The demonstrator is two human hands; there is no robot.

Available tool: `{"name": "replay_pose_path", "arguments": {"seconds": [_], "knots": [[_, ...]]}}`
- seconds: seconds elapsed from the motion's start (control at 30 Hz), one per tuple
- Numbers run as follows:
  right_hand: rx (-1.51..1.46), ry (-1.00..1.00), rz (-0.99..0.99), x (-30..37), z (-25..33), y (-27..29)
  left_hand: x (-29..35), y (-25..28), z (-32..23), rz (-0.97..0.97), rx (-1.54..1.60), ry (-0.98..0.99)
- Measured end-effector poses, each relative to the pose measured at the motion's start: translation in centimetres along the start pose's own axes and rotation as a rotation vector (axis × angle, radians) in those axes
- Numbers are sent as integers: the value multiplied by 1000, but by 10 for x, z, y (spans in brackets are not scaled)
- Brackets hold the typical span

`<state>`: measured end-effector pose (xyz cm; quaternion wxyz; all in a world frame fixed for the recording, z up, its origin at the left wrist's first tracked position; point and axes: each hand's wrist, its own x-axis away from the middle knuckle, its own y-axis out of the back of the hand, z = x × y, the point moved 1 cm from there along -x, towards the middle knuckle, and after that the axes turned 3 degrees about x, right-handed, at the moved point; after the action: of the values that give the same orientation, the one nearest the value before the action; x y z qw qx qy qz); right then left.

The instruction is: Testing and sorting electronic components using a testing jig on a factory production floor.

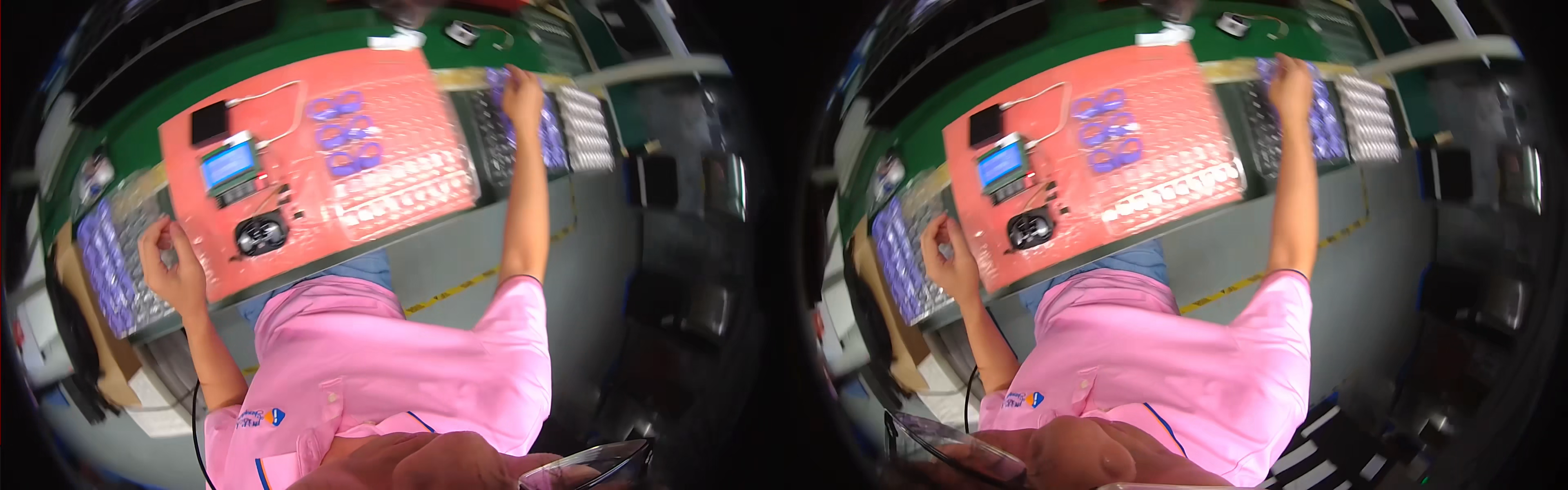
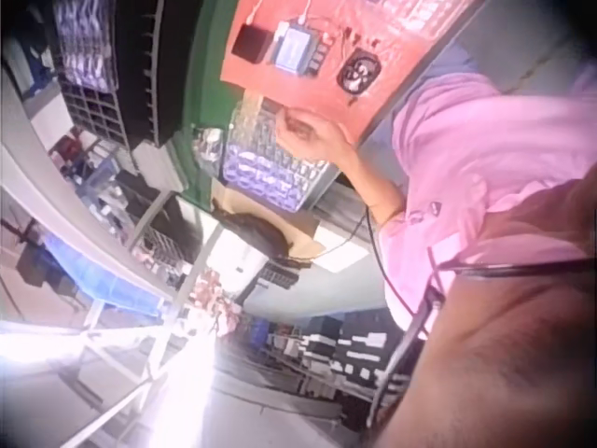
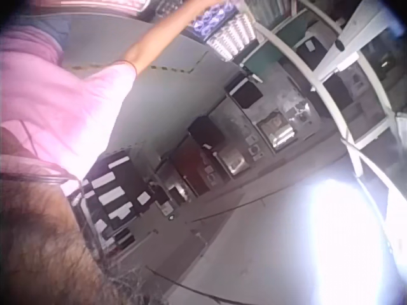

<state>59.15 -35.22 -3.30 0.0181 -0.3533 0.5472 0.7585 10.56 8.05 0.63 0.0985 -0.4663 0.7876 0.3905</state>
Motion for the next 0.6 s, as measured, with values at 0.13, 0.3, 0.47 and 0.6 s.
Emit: {"name": "replay_pose_path", "arguments": {"seconds": [0.13,0.3,0.47,0.6], "knots": [[163,152,169,-15,-63,-47,9,44,35,-173,-152,127],[249,240,121,-18,-104,-28,1,79,58,-236,-364,42],[205,308,-89,-27,64,38,-17,103,76,-243,-534,-10],[-276,172,-5,8,160,91,-36,117,86,-134,-598,23]]}}
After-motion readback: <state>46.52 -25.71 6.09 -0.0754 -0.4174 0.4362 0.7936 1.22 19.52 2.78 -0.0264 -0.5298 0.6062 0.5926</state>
